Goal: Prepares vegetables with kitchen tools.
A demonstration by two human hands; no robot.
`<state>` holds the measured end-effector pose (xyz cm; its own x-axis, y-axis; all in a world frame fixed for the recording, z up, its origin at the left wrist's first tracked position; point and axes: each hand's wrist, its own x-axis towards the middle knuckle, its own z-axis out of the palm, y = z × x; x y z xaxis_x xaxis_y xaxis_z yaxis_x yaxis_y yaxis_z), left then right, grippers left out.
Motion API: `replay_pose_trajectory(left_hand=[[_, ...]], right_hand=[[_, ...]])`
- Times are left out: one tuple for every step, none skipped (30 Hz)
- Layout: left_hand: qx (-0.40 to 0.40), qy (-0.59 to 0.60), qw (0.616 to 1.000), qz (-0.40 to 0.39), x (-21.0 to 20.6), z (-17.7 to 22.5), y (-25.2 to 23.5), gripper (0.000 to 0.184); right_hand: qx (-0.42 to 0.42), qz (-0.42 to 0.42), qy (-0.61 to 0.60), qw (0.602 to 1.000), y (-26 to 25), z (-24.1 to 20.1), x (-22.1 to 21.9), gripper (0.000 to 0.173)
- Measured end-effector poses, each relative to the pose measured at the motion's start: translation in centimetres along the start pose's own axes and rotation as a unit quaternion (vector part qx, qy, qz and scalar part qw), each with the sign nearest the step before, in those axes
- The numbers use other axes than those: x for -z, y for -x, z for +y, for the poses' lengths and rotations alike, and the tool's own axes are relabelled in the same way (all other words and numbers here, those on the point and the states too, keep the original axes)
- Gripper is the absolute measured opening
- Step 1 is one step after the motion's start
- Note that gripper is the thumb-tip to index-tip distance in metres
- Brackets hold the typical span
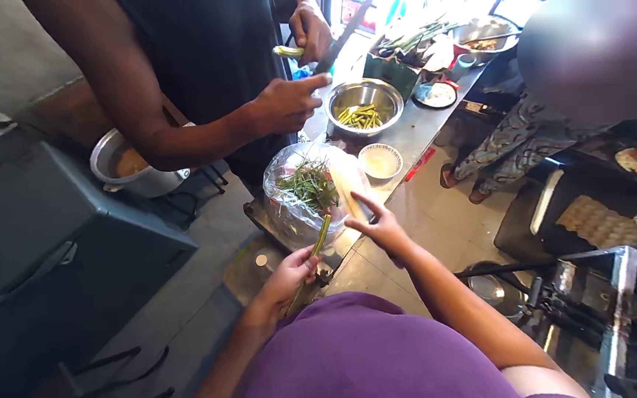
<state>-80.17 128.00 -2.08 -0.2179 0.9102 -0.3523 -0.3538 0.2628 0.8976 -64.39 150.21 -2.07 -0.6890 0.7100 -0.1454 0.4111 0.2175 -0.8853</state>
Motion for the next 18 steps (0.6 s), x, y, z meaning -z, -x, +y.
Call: replay_pose_trajectory(left_hand=[[-0.009, -0.011, 1.0, -0.011, -0.6, -0.1, -0.1, 0.034], [-0.012, -0.016, 1.0, -0.024, -1.2, -0.2, -0.2, 0.032], [-0.013, -0.019, 0.999, -0.044, -1.7, -0.3, -0.5, 0.031], [-0.012, -0.023, 0.997, -0.069, -2.1, -0.4, -0.8, 0.032], [-0.01, -0.03, 0.995, -0.097, -2.5, -0.4, -1.2, 0.032], [-0.005, -0.036, 0.992, -0.121, -3.0, -0.4, -1.6, 0.032], [-0.001, -0.038, 0.989, -0.143, -3.5, -0.5, -2.0, 0.031], [0.003, -0.044, 0.986, -0.162, -4.0, -0.5, -2.3, 0.029], [0.004, -0.052, 0.982, -0.179, -4.4, -0.4, -2.8, 0.026], [0.005, -0.057, 0.979, -0.197, -4.8, -0.4, -3.3, 0.024], [0.006, -0.061, 0.975, -0.212, -5.1, -0.3, -3.7, 0.025], [0.006, -0.061, 0.972, -0.225, -5.4, -0.2, -4.1, 0.026], [0.005, -0.065, 0.97, -0.235, -5.7, 0.0, -4.4, 0.027], [0.004, -0.072, 0.968, -0.242, -6.0, 0.2, -4.7, 0.027], [0.003, -0.077, 0.966, -0.248, -6.2, 0.3, -5.0, 0.026], [0.003, -0.079, 0.964, -0.252, -6.4, 0.4, -5.2, 0.025], [0.002, -0.08, 0.964, -0.255, -6.6, 0.4, -5.4, 0.025], [0.003, -0.079, 0.963, -0.258, -6.8, 0.4, -5.6, 0.025]], right_hand=[[-0.017, -0.053, -0.033, 0.998, 1.0, 0.3, 0.1, 0.084], [-0.029, -0.098, -0.055, 0.993, 1.8, 0.6, 0.3, 0.085], [-0.038, -0.135, -0.074, 0.987, 2.5, 0.8, 0.5, 0.086], [-0.04, -0.164, -0.087, 0.982, 2.9, 1.0, 0.7, 0.087], [-0.037, -0.185, -0.101, 0.977, 3.4, 1.1, 0.9, 0.088], [-0.029, -0.197, -0.116, 0.973, 3.8, 1.3, 1.0, 0.089], [-0.017, -0.205, -0.131, 0.97, 4.0, 1.5, 1.2, 0.09], [-0.006, -0.21, -0.145, 0.967, 4.2, 1.7, 1.3, 0.09], [0.004, -0.214, -0.159, 0.964, 4.3, 1.8, 1.4, 0.089], [0.011, -0.214, -0.171, 0.962, 4.3, 2.0, 1.6, 0.088], [0.015, -0.211, -0.179, 0.961, 4.4, 2.1, 1.8, 0.087], [0.017, -0.2, -0.187, 0.962, 4.5, 2.2, 2.0, 0.086], [0.019, -0.189, -0.193, 0.963, 4.6, 2.3, 2.1, 0.085], [0.02, -0.184, -0.194, 0.963, 4.6, 2.4, 2.4, 0.085], [0.019, -0.182, -0.194, 0.964, 4.7, 2.4, 2.6, 0.085], [0.016, -0.183, -0.194, 0.964, 4.7, 2.5, 2.9, 0.084], [0.014, -0.183, -0.192, 0.964, 4.7, 2.6, 3.0, 0.083], [0.013, -0.178, -0.193, 0.965, 4.8, 2.7, 3.1, 0.082]])
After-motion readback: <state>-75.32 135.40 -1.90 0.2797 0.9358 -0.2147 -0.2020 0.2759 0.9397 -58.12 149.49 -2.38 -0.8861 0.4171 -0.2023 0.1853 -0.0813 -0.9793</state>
